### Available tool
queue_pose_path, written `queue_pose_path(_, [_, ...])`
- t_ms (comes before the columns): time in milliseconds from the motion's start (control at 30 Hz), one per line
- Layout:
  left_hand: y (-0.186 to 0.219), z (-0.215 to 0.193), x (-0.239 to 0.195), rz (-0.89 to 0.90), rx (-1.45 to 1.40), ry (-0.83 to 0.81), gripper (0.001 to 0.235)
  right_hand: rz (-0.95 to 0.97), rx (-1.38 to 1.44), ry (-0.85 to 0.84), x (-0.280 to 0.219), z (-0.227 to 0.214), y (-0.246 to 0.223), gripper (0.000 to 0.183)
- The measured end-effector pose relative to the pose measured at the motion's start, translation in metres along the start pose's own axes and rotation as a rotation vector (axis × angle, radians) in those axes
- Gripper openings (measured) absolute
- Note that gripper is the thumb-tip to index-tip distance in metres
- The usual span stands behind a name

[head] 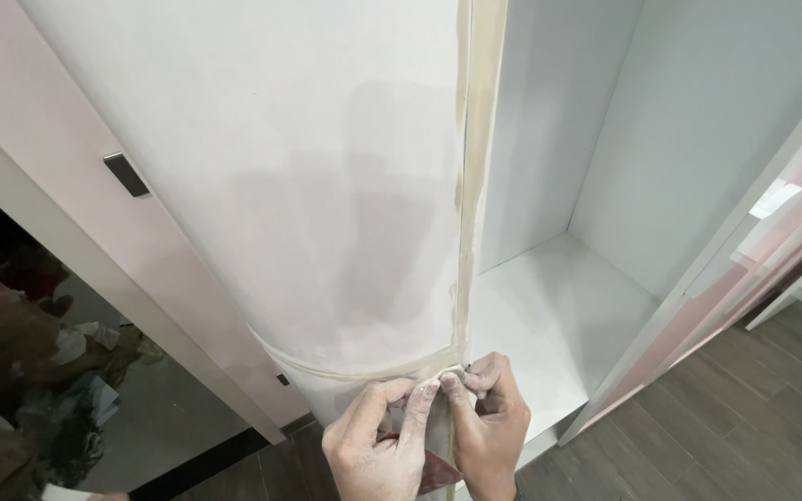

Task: The person removes masking tape from a white wall corner using a small red scraper and their fingers. They peel the tape in sections, scraping residue and pulling off strips along the corner edge.

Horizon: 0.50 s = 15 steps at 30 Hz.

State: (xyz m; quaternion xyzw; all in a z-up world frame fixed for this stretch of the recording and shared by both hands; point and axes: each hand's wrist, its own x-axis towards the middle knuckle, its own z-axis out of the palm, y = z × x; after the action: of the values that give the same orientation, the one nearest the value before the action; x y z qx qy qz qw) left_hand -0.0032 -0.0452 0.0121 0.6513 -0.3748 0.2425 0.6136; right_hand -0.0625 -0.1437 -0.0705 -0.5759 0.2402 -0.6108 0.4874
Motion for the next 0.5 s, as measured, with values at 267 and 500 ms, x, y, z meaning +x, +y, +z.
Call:
queue_pose_path(267, [-0.001, -0.012, 0.009, -0.031, 0.022, 0.007, 0.018, -0.12, 0.006, -0.008, 0.009, 0.005, -0.014, 0.04])
queue_pose_path(500, [-0.017, -0.018, 0.006, -0.044, 0.056, 0.007, 0.023, -0.117, -0.054, -0.027, 0.027, 0.006, -0.042, 0.044])
